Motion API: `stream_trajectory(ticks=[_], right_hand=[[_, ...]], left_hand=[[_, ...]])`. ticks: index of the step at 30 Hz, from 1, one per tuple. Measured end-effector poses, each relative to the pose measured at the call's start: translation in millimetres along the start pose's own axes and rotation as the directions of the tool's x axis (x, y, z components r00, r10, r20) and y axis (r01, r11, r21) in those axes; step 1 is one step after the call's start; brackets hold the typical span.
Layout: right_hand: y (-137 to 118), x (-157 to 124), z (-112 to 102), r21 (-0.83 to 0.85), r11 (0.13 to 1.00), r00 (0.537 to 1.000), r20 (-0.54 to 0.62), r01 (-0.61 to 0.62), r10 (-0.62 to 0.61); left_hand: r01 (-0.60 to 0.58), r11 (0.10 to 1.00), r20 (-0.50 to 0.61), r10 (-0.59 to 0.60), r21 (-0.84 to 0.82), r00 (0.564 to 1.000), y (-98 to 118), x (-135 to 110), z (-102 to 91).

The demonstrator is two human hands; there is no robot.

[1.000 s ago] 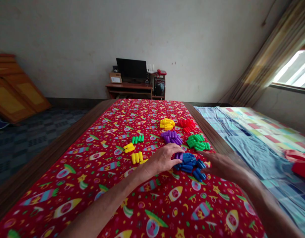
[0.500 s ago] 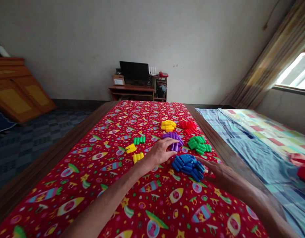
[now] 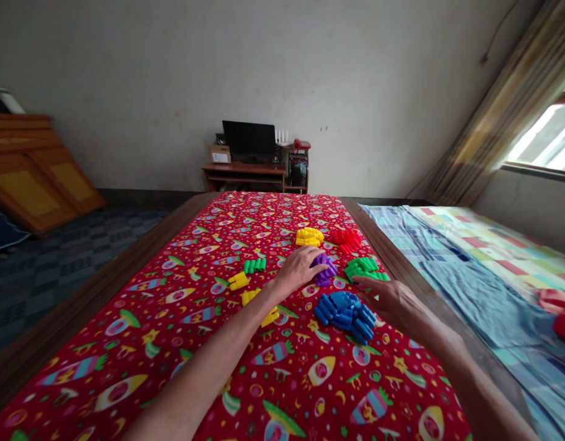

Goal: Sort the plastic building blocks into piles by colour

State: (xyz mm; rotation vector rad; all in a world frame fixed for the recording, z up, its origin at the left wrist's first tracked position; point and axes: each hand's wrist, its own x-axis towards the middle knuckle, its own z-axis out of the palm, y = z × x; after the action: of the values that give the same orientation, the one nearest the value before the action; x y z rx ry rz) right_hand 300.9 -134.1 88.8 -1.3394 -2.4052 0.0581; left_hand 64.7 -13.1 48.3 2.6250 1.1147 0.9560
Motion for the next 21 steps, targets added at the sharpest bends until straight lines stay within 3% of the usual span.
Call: stream_trajectory(ticks=[4,10,13,16,18,21], right_hand=[[-0.6,-0.2,-3.5,0.058,0.998,1.0,0.026,-0.015,0.013],[-31.9,22.3,-6.3,0.159,0.987,0.993,0.111,0.028,-0.046],[-62.3,46.5,14.9,0.258,0.946,0.963,0.131,0.195,-0.234],[-90.1,80.6,48.6,0.291,0.876,0.885,0.15,0.386,-0.44],[-102.5,110.3,69.5,0.238,0.871,0.868,0.158,0.43,-0.471],[-109.8,160.6,92.9,0.103,0.913,0.891,0.201,0.395,-0.408]], left_hand=[[0.032,0.999,-0.084,-0.029,0.029,0.996,-19.4,-17.6,-31.2],[0.241,0.961,-0.029,-0.239,0.138,0.971,-87.7,-81.7,-76.1],[0.307,0.943,0.05,-0.315,0.129,0.948,-106.0,-109.2,-81.9],[0.351,0.931,0.051,-0.357,0.101,0.933,-105.9,-118.2,-78.1],[0.374,0.925,0.033,-0.376,0.069,0.926,-102.3,-116.7,-74.2],[0.402,0.916,0.034,-0.402,0.003,0.915,-100.0,-113.6,-73.1]])
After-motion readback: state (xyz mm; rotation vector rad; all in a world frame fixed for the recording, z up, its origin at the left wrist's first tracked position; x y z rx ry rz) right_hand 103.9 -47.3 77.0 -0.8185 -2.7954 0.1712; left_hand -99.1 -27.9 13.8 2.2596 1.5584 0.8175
